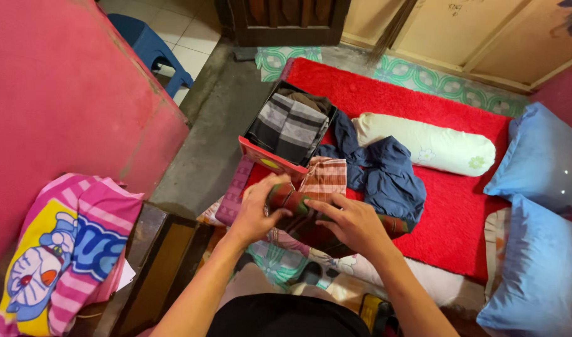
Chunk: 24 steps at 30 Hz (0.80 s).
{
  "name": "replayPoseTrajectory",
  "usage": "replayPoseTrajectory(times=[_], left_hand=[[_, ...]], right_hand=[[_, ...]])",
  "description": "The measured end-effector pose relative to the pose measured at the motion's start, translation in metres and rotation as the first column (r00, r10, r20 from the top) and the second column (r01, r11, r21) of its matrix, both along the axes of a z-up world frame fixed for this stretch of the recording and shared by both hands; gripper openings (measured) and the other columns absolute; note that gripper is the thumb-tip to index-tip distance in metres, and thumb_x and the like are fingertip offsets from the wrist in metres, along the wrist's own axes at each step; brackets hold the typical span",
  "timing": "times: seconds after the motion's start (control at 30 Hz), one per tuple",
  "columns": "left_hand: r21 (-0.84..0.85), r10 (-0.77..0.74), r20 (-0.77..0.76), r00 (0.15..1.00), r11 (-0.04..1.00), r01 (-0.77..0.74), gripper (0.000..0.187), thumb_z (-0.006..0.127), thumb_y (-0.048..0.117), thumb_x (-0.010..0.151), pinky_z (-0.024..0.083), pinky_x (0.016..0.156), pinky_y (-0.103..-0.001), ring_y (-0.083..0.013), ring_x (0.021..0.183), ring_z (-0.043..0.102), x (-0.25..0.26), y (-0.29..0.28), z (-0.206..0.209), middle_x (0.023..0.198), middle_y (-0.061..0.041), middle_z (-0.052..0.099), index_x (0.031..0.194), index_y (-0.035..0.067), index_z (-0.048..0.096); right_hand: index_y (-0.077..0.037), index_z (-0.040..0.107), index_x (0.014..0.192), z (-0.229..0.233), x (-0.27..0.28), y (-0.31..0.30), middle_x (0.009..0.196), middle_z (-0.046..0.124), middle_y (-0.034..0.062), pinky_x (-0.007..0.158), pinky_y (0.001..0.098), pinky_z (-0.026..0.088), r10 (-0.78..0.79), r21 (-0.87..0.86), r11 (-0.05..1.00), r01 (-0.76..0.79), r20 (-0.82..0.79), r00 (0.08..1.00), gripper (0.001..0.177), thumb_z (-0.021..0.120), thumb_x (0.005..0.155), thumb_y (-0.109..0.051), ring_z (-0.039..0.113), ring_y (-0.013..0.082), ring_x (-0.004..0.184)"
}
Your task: The person folds several clothes and places them into a black storage bin, then slides the bin into a drawer of a brown dresser.
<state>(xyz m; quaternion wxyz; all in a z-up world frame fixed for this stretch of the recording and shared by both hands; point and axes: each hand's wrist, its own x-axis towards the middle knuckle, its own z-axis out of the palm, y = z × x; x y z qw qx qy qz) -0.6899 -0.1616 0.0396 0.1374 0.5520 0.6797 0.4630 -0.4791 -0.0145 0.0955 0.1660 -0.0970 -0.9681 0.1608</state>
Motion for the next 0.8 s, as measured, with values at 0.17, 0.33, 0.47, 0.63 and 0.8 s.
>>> replayPoseTrajectory(times=[0.17,0.33,0.47,0.63,0.8], left_hand=[[0.088,0.026,0.005,1.000,0.996,-0.027,0.034,0.077,0.005,0.078,0.047,0.097,-0.045,-0.0344,0.112,0.066,-0.016,0.011,0.001,0.114,-0.010,0.072,0.111,0.008,0.068],[0.222,-0.109,0.034,0.993,0.970,0.099,0.020,0.064,-0.004,0.087,0.052,0.080,-0.043,-0.0393,0.095,0.066,-0.032,0.015,0.023,0.102,-0.014,0.065,0.105,0.004,0.062],[0.219,-0.190,0.007,0.982,0.958,0.184,0.020,0.063,-0.005,0.081,0.050,0.074,-0.046,-0.0406,0.089,0.065,-0.069,0.016,0.040,0.096,-0.015,0.063,0.099,0.003,0.061],[0.195,-0.219,0.124,0.968,0.962,0.193,0.021,0.061,-0.008,0.082,0.051,0.073,-0.043,-0.0426,0.088,0.063,-0.116,0.014,0.041,0.097,-0.017,0.062,0.101,0.000,0.061],[0.207,-0.243,0.248,0.938,0.959,0.194,0.017,0.062,-0.006,0.088,0.053,0.074,-0.035,-0.0408,0.086,0.064,-0.141,0.021,0.042,0.092,-0.018,0.062,0.104,0.000,0.061]], right_hand=[[-0.022,0.069,0.124,-0.006,-0.018,0.019,0.096,0.062,0.0054,0.068,0.0411,0.053,-0.060,-0.052,0.997,0.056,-0.079,0.995,0.047,0.082,0.078,-0.022,0.067,0.0299,0.083],[-0.014,0.072,0.112,-0.061,-0.032,0.022,0.095,0.063,0.0068,0.075,0.0426,0.049,-0.412,-0.093,0.908,0.408,-0.017,0.911,0.047,0.085,0.066,-0.014,0.065,0.0298,0.090],[-0.005,0.065,0.109,-0.132,-0.048,-0.005,0.110,0.061,0.0122,0.088,0.0357,0.052,-0.588,-0.396,0.785,0.477,-0.231,0.775,0.041,0.077,0.071,0.001,0.062,0.0272,0.105],[-0.005,0.055,0.126,-0.185,-0.076,-0.035,0.114,0.063,0.0114,0.091,0.0339,0.052,-0.846,-0.787,0.412,0.460,-0.143,0.513,0.042,0.074,0.088,-0.005,0.063,0.0203,0.105],[-0.014,0.050,0.135,-0.183,-0.096,-0.036,0.126,0.062,0.0066,0.099,0.0345,0.049,-0.936,-0.893,0.239,0.380,-0.108,0.334,0.046,0.072,0.095,-0.020,0.060,0.0182,0.115]])
